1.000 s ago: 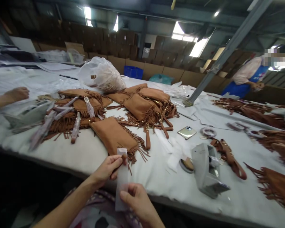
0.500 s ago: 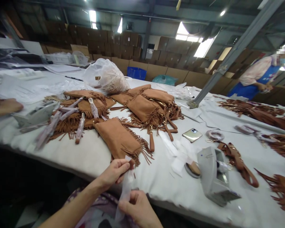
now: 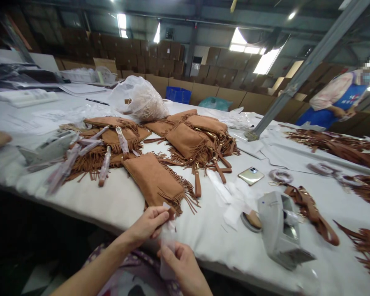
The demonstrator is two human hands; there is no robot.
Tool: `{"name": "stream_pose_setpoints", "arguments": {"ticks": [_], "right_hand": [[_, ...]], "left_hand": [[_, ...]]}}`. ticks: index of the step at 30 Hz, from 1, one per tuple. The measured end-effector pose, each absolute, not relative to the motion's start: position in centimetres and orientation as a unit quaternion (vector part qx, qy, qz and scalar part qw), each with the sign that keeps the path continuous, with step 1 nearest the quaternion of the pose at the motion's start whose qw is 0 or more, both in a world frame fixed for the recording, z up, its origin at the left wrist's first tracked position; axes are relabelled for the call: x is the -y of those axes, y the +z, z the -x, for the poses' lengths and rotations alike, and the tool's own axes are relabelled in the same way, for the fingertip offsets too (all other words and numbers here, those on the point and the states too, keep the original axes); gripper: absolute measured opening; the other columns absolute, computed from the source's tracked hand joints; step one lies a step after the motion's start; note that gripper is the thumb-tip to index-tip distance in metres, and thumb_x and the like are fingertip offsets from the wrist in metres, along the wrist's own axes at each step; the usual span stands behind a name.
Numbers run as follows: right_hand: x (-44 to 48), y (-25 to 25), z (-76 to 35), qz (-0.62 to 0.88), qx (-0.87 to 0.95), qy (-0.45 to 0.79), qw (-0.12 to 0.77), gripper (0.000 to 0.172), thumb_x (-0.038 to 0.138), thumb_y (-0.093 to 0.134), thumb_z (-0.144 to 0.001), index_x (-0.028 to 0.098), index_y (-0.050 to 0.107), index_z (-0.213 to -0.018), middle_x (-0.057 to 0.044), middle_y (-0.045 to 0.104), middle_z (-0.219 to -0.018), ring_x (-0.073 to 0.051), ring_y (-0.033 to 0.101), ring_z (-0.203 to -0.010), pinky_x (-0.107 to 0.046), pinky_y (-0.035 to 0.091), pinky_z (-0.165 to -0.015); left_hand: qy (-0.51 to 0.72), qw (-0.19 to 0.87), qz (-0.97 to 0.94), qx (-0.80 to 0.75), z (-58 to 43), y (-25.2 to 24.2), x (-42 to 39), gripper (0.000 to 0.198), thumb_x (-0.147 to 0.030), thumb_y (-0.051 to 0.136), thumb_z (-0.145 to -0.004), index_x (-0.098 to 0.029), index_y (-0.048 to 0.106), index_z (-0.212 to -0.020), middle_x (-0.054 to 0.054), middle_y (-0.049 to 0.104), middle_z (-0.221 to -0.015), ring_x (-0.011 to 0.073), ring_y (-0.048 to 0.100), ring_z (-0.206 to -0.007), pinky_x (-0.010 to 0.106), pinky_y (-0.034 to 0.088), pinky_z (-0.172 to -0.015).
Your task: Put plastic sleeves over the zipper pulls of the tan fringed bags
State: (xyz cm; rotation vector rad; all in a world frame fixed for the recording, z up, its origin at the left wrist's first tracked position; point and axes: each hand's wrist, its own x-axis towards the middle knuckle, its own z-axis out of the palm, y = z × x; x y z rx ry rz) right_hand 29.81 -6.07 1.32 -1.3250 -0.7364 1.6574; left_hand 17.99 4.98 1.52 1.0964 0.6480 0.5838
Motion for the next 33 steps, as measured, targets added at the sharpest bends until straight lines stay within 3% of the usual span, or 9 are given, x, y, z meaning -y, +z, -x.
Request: {"name": "stream_pose_setpoints", "arguments": {"ticks": [6, 11, 17, 21, 26, 29, 33], "right_hand": [[6.1, 2.5, -31.1, 0.52, 0.398, 0.639, 0.403, 0.038, 0.05, 0.069, -0.073, 0.013, 0.069, -0.084, -0.002, 0.062, -0.071, -0.015, 0.053, -0.067, -0.024, 0.04, -0.063], [6.4, 1.6, -31.2, 0.523, 0.424, 0.655, 0.344, 0.041, 0.051, 0.066, -0.075, 0.011, 0.066, -0.068, 0.001, 0.055, -0.059, -0.01, 0.043, -0.054, -0.021, 0.032, -0.052], [6.8, 0.6, -31.1, 0.537, 0.388, 0.664, 0.346, 0.04, 0.05, 0.07, -0.072, 0.012, 0.061, -0.064, 0.003, 0.048, -0.055, -0.007, 0.034, -0.05, -0.019, 0.023, -0.047], [6.9, 0.6, -31.3, 0.501, 0.365, 0.703, 0.351, 0.04, 0.05, 0.073, -0.068, 0.011, 0.068, -0.077, -0.002, 0.059, -0.064, -0.009, 0.043, -0.054, -0.02, 0.03, -0.05], [6.5, 0.4, -31.2, 0.522, 0.324, 0.705, 0.355, 0.043, 0.052, 0.078, -0.059, 0.012, 0.064, -0.061, 0.003, 0.051, -0.051, -0.007, 0.036, -0.047, -0.019, 0.025, -0.046], [6.3, 0.6, -31.1, 0.517, 0.307, 0.716, 0.356, 0.044, 0.055, 0.076, -0.061, 0.012, 0.067, -0.064, 0.0, 0.057, -0.056, -0.008, 0.042, -0.049, -0.019, 0.029, -0.046], [6.3, 1.3, -30.8, 0.5, 0.289, 0.724, 0.378, 0.033, 0.039, 0.083, -0.059, 0.011, 0.066, -0.06, 0.0, 0.058, -0.054, -0.008, 0.045, -0.048, -0.019, 0.033, -0.049]], "left_hand": [[0.262, 0.764, -0.505, -0.305, -17.9, 1.2, -5.4, 0.048, -0.059, 0.059, -0.074, -0.012, 0.058, -0.081, -0.004, 0.053, -0.057, 0.0015, 0.028, -0.028, 0.018, 0.015, -0.029], [0.258, 0.765, -0.503, -0.308, -18.2, 1.6, -5.4, 0.047, -0.058, 0.06, -0.073, -0.012, 0.059, -0.083, -0.003, 0.057, -0.059, 0.0012, 0.028, -0.027, 0.018, 0.016, -0.029], [0.272, 0.761, -0.497, -0.317, -18.4, 1.6, -5.5, 0.049, -0.062, 0.06, -0.071, -0.014, 0.057, -0.078, -0.012, 0.032, -0.042, 0.0036, 0.024, -0.026, 0.018, 0.014, -0.028], [0.26, 0.763, -0.504, -0.309, -18.2, 1.6, -5.6, 0.046, -0.06, 0.06, -0.074, -0.014, 0.058, -0.08, -0.012, 0.033, -0.041, 0.0039, 0.023, -0.027, 0.018, 0.015, -0.029], [0.251, 0.768, -0.512, -0.292, -18.1, 1.7, -5.6, 0.042, -0.056, 0.059, -0.076, -0.014, 0.058, -0.076, -0.012, 0.031, -0.04, 0.0038, 0.023, -0.028, 0.018, 0.015, -0.029], [0.253, 0.768, -0.512, -0.29, -18.1, 1.8, -5.5, 0.042, -0.056, 0.058, -0.077, -0.014, 0.058, -0.078, -0.012, 0.03, -0.041, 0.0036, 0.022, -0.028, 0.017, 0.015, -0.028], [0.255, 0.765, -0.513, -0.295, -18.2, 1.7, -5.6, 0.043, -0.057, 0.059, -0.076, -0.014, 0.059, -0.079, -0.012, 0.03, -0.041, 0.0037, 0.023, -0.027, 0.017, 0.016, -0.028]]}}
